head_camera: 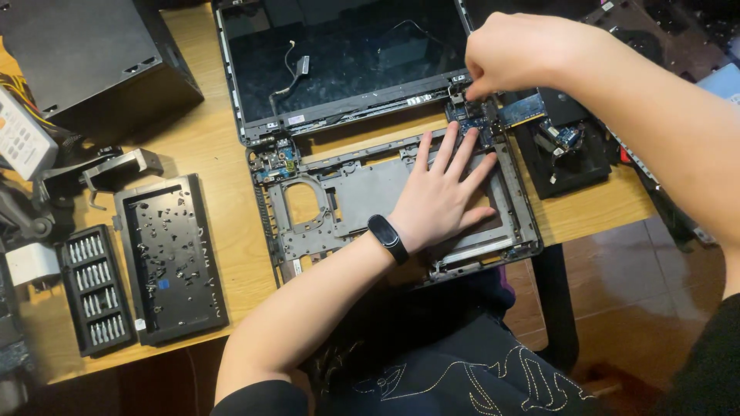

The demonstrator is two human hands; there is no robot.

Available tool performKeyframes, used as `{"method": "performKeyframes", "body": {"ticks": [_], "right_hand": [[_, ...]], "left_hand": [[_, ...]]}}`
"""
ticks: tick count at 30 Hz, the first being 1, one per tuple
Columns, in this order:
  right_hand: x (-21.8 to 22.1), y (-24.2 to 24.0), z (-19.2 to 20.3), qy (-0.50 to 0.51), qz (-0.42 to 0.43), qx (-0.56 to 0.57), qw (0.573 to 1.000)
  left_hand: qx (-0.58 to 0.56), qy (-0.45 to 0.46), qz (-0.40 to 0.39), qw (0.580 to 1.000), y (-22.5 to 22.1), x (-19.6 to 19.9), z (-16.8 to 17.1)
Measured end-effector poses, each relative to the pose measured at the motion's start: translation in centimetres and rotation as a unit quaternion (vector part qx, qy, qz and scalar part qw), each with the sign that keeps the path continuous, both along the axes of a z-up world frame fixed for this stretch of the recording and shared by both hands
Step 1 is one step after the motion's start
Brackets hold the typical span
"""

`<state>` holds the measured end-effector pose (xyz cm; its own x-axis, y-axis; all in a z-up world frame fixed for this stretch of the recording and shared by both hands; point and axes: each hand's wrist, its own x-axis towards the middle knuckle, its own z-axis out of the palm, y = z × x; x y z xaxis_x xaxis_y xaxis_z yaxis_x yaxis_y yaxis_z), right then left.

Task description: The person uses a screwdriver to remove screws from a laptop chassis, placing them into a tray. They then disconnect cables and lift a small circuit board from the chassis before using the screwdriver to unscrew and pry components near the hinge.

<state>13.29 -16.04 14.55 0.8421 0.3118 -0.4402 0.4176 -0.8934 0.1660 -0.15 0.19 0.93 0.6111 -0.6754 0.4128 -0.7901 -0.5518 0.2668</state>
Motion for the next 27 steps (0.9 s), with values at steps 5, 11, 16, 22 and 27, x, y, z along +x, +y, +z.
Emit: {"method": "performKeyframes", "body": {"ticks": [5,11,16,22,27], "right_hand": [[0.0,0.0,-0.7,0.010,0.013,0.042,0.999],[0.0,0.3,0.0,-0.005,0.006,-0.034,0.999],[0.9,-1.2,-1.3,0.003,0.050,0.058,0.997],[2.0,-2.3,-2.4,-0.014,0.056,-0.060,0.997],[1.7,-1.7,-2.3,0.036,0.023,0.002,0.999]], "left_hand": [[0.002,0.002,0.005,1.000,0.0,-0.1,-0.3],[0.001,0.002,0.002,1.000,0.1,0.1,-0.1],[-0.004,0.006,0.002,1.000,0.0,0.0,-0.4],[-0.006,0.004,0.002,1.000,0.0,0.1,-0.4],[0.000,0.015,0.001,1.000,0.1,-0.1,-0.4]]}}
